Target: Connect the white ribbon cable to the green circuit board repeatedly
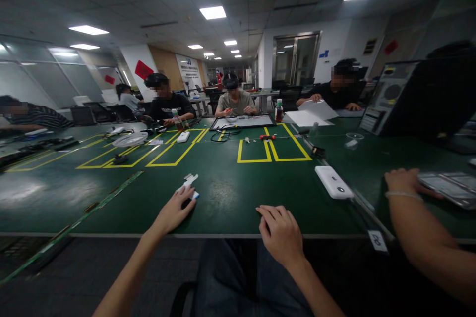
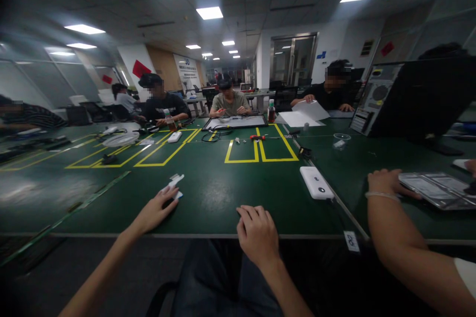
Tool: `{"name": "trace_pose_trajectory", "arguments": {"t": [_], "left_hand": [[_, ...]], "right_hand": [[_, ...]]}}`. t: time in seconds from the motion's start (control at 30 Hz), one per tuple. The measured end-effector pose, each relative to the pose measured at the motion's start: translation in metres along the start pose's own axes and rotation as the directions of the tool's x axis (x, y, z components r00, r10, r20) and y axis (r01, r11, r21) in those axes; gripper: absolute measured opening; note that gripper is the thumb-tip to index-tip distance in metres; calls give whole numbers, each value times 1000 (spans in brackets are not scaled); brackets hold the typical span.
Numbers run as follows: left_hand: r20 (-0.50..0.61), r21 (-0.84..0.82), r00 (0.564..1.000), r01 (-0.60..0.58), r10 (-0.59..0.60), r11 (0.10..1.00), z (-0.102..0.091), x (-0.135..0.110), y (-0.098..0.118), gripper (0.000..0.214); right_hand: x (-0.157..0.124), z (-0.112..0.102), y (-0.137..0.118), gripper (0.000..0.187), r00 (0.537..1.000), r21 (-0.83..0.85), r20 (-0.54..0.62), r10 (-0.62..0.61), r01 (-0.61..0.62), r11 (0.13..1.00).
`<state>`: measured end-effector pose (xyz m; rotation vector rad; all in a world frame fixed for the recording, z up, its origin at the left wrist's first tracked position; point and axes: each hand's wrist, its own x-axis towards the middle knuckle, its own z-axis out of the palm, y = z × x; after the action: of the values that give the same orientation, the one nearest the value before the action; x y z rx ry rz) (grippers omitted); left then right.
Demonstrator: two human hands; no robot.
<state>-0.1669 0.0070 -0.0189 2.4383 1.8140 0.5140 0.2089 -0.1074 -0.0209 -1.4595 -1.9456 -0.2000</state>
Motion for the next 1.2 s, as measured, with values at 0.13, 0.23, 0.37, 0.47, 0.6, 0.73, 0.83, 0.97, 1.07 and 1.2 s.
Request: {"name": "trace_pose_trajectory", "arguments": {"t": [0.13,0.23,0.37,0.47,0.6,0.73,0.83,0.97,1.07,1.2], "left_hand": [[48,-110,965,-252,259,961,15,3,66,57],[87,-190,890,-427,449,884,13,-3,114,52],[174,-270,757,-579,630,770,2,-16,160,53],[189,-291,710,-619,678,730,-1,-24,176,55],[156,-282,719,-625,677,728,4,-27,176,59],[140,-252,722,-636,678,729,10,-29,170,62],[142,-226,725,-639,674,735,11,-32,172,65],[138,-231,740,-622,658,748,6,-34,165,71],[169,-150,835,-503,523,851,0,-28,122,65],[120,129,992,-53,37,990,-18,-23,-7,64]], "right_hand": [[0,0,1,31,1000,-15,4,-6,6,1000],[0,0,1,33,1000,-14,8,-11,11,1000],[0,-1,1,41,1000,-20,5,-10,10,1000],[0,-1,1,40,1000,-21,4,-24,24,999],[0,0,1,35,1000,-6,20,-22,22,1000],[0,1,1,36,999,-3,32,-16,16,1000],[0,1,2,37,999,8,31,-19,19,1000],[0,0,2,37,999,12,29,-17,17,1000],[0,0,2,37,999,3,33,-22,22,1000],[0,0,3,37,999,-19,30,-21,21,1000]]}}
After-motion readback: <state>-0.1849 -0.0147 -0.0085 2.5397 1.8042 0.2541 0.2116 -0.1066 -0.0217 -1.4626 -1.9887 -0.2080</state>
